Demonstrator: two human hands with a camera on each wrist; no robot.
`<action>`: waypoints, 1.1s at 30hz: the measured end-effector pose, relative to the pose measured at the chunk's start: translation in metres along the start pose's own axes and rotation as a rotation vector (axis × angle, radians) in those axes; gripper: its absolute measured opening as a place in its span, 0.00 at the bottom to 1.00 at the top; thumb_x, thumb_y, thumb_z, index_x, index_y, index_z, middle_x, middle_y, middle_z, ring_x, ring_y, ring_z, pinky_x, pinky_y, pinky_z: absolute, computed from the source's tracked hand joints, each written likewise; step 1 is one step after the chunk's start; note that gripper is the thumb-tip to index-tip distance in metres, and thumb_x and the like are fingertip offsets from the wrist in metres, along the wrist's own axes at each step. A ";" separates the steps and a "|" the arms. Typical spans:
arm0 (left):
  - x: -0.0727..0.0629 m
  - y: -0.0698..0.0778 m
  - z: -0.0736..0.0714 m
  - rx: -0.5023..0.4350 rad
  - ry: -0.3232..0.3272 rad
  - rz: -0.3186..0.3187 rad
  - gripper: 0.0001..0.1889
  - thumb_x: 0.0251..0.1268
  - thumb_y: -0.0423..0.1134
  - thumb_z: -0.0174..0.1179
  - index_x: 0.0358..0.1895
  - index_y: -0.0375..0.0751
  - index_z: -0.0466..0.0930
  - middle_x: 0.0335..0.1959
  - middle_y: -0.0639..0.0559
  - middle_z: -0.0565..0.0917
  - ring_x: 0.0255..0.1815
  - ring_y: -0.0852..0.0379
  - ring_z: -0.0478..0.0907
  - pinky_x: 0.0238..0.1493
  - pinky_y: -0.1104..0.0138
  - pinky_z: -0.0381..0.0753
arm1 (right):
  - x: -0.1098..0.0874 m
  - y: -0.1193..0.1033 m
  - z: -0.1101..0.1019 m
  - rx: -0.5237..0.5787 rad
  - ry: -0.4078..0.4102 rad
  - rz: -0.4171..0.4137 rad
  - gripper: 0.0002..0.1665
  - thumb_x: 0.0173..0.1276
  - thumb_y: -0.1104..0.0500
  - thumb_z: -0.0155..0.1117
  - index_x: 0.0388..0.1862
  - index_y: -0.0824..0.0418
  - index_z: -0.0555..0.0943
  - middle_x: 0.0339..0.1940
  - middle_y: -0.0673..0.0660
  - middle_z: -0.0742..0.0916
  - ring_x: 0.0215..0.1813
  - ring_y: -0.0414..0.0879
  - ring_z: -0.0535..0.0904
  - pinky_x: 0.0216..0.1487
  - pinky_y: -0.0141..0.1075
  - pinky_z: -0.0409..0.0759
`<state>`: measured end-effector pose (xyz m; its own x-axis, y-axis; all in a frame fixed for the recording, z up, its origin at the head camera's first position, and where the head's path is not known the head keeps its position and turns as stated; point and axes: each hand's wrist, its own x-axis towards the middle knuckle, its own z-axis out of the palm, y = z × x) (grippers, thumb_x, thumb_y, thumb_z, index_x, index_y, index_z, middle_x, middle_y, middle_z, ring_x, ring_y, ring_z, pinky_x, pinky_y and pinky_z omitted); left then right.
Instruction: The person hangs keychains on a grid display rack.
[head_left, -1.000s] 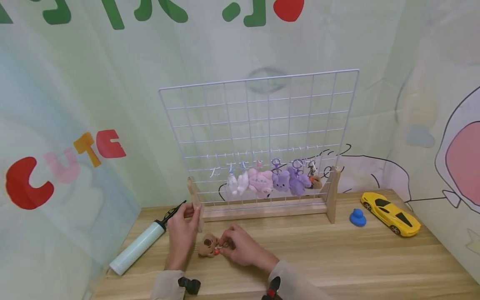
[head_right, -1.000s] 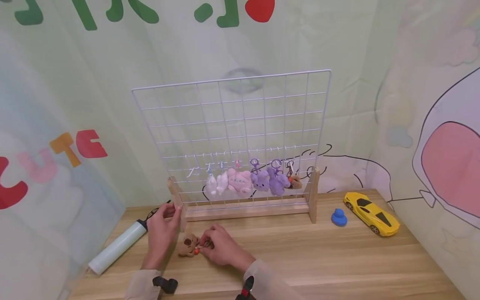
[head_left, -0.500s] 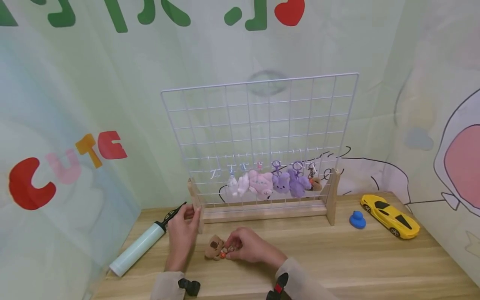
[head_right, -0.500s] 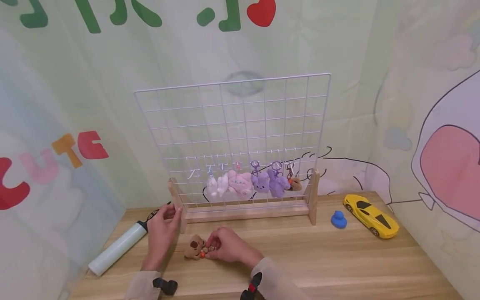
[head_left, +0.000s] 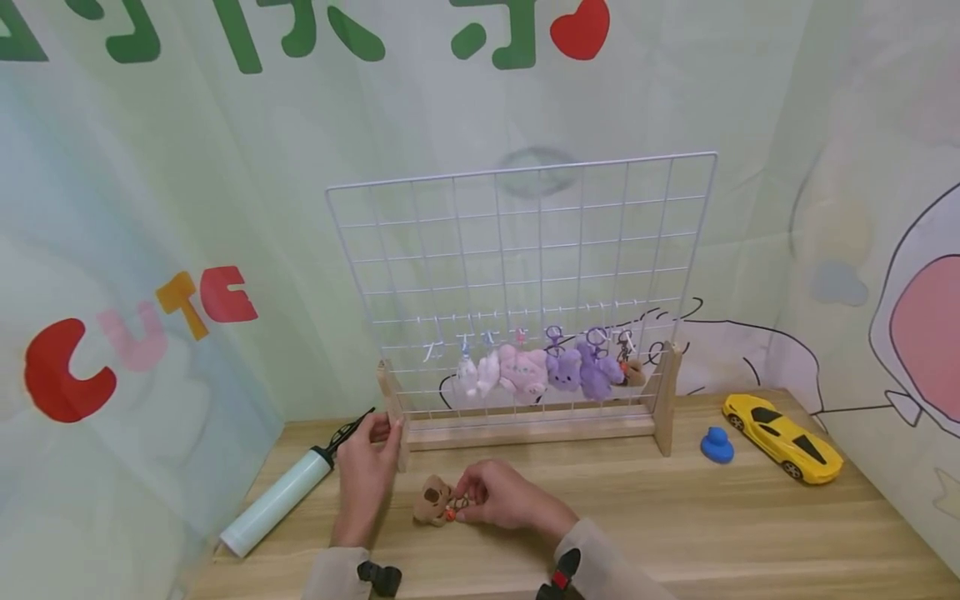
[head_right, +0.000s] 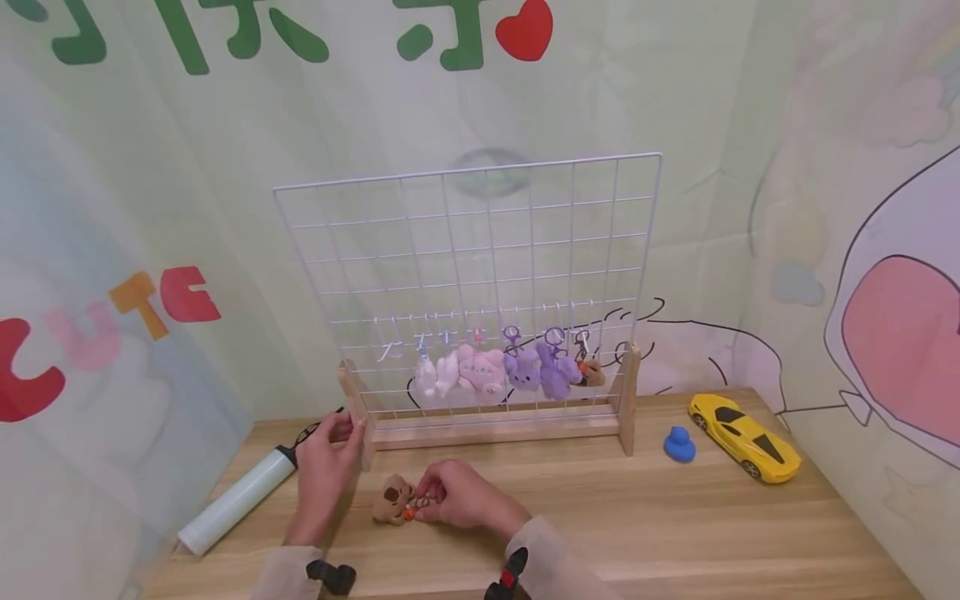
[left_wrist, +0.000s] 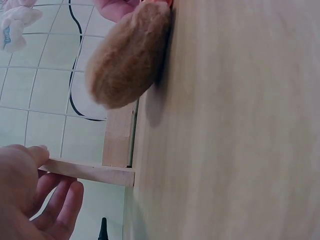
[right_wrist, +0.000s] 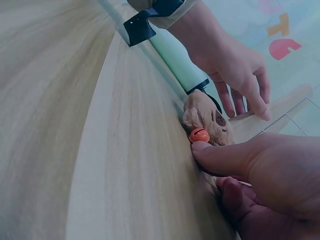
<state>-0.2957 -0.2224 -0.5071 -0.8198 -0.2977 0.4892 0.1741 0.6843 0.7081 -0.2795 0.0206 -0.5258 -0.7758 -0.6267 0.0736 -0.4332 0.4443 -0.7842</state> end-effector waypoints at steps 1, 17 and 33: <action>0.000 0.000 0.000 0.001 -0.001 -0.002 0.11 0.77 0.43 0.70 0.49 0.37 0.87 0.45 0.39 0.94 0.45 0.43 0.93 0.44 0.50 0.94 | -0.001 0.000 0.000 0.001 0.001 -0.002 0.12 0.64 0.61 0.84 0.42 0.58 0.87 0.28 0.44 0.82 0.31 0.30 0.74 0.36 0.25 0.78; 0.001 -0.001 0.000 0.010 -0.015 -0.009 0.12 0.76 0.44 0.70 0.50 0.38 0.87 0.45 0.41 0.94 0.45 0.45 0.93 0.45 0.50 0.94 | -0.001 0.004 -0.004 0.048 -0.024 -0.031 0.05 0.70 0.59 0.79 0.38 0.53 0.88 0.30 0.41 0.87 0.32 0.30 0.80 0.39 0.26 0.83; 0.000 0.000 -0.001 0.012 -0.008 -0.012 0.13 0.77 0.45 0.70 0.50 0.38 0.87 0.45 0.40 0.94 0.46 0.44 0.93 0.45 0.50 0.94 | 0.003 0.000 -0.031 0.247 0.157 -0.026 0.05 0.76 0.61 0.73 0.48 0.58 0.91 0.39 0.53 0.95 0.39 0.43 0.92 0.43 0.32 0.91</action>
<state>-0.2947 -0.2233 -0.5069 -0.8261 -0.3006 0.4767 0.1578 0.6888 0.7076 -0.2958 0.0386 -0.5064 -0.8357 -0.5204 0.1752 -0.3441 0.2477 -0.9057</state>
